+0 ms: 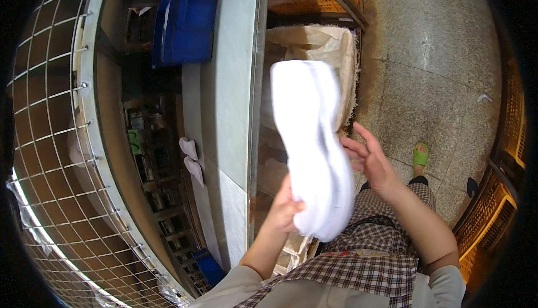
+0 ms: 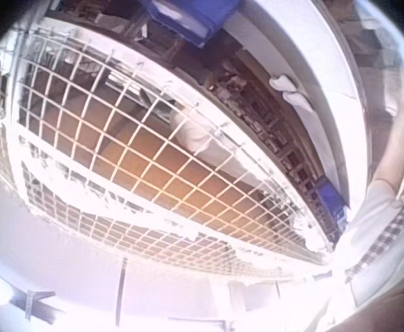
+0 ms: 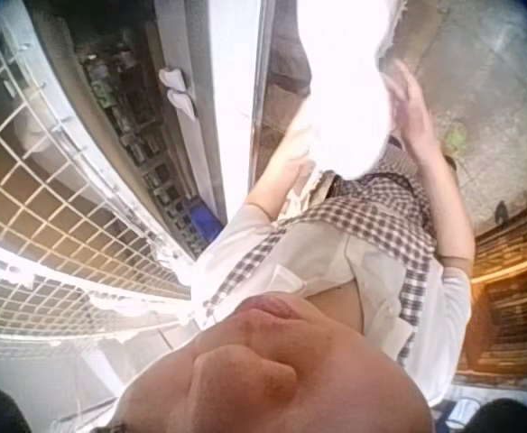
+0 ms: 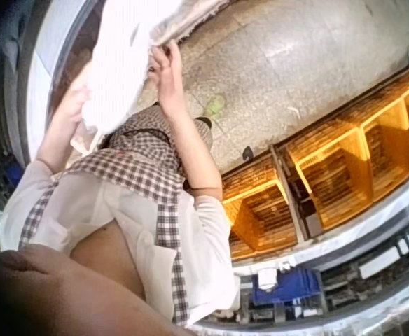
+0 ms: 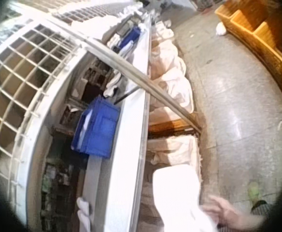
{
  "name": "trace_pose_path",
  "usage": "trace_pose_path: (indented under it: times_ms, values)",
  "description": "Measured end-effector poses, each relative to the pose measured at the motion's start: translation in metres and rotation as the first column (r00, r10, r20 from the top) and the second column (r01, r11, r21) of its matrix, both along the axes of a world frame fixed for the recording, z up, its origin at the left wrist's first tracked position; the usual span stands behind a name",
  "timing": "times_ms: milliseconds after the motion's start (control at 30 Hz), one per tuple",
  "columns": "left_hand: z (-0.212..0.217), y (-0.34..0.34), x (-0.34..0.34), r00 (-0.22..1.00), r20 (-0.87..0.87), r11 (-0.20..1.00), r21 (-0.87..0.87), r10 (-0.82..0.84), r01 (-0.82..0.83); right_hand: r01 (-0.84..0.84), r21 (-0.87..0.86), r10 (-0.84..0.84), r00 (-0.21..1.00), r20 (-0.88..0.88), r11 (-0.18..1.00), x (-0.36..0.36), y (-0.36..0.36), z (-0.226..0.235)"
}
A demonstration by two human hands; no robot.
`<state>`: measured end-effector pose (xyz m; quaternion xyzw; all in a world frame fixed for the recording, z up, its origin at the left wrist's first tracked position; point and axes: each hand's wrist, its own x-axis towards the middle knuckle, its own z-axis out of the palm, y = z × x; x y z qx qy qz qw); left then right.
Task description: The person repeatedly picks up white slipper-style footwear from a metal shelf, turns them over to view the soles and uppers, and places them back. The person handles multiple pairs one at a time, rotating each slipper to show different sides before returning it to the shelf.
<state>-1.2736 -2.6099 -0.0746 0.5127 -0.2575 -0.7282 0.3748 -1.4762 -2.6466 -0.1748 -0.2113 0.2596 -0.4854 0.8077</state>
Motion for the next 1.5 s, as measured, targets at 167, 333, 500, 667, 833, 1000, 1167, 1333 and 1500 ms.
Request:
trace_pose_path:
  times_ms: [167, 333, 500, 667, 833, 1000, 1167, 1333, 1500]
  values:
    - [-0.021, 0.013, -0.057, 0.975, 0.08, 0.978, 0.008, -0.209, 0.209, 0.073, 0.218, -0.141, 0.938, 0.318, 0.973, -0.027, 0.008, 0.031]
    - [-0.032, 0.005, -0.069, 0.686, 0.623, 0.765, -0.21, -0.375, 0.609, 0.055, 0.169, -0.114, 0.925, 0.363, 0.984, -0.052, 0.025, 0.041]
    - [-0.051, -0.008, -0.078, 0.932, 0.298, 0.903, -0.31, -0.205, 0.298, 0.007, 0.207, -0.058, 0.97, 0.238, 0.978, -0.045, 0.036, 0.049]
    - [-0.06, -0.007, -0.085, 0.994, 0.087, 0.969, -0.229, -0.069, 0.087, 0.02, 0.195, -0.061, 0.977, 0.206, 0.981, -0.042, 0.034, 0.05]
    - [-0.058, -0.008, -0.084, 1.0, -0.012, 0.986, -0.165, 0.022, -0.023, -0.022, 0.208, -0.017, 0.983, 0.185, 0.978, -0.035, 0.03, 0.052]
    - [-0.053, -0.011, -0.078, 0.995, -0.093, 0.992, -0.115, 0.047, -0.057, -0.022, 0.216, -0.02, 0.981, 0.193, 0.976, -0.025, 0.029, 0.054]
    - [-0.054, -0.011, -0.077, 0.992, -0.092, 0.992, -0.088, 0.086, -0.094, -0.029, 0.261, -0.043, 0.964, 0.263, 0.965, -0.014, 0.026, 0.047]
    - [-0.059, -0.011, -0.08, 0.994, -0.063, 0.993, -0.064, 0.093, -0.097, -0.031, 0.349, -0.085, 0.946, 0.312, 0.936, -0.012, 0.025, 0.043]
    - [-0.061, -0.012, -0.084, 0.974, -0.101, 0.978, 0.074, 0.204, -0.197, -0.01, 0.384, -0.112, 0.949, 0.295, 0.923, -0.011, 0.023, 0.042]
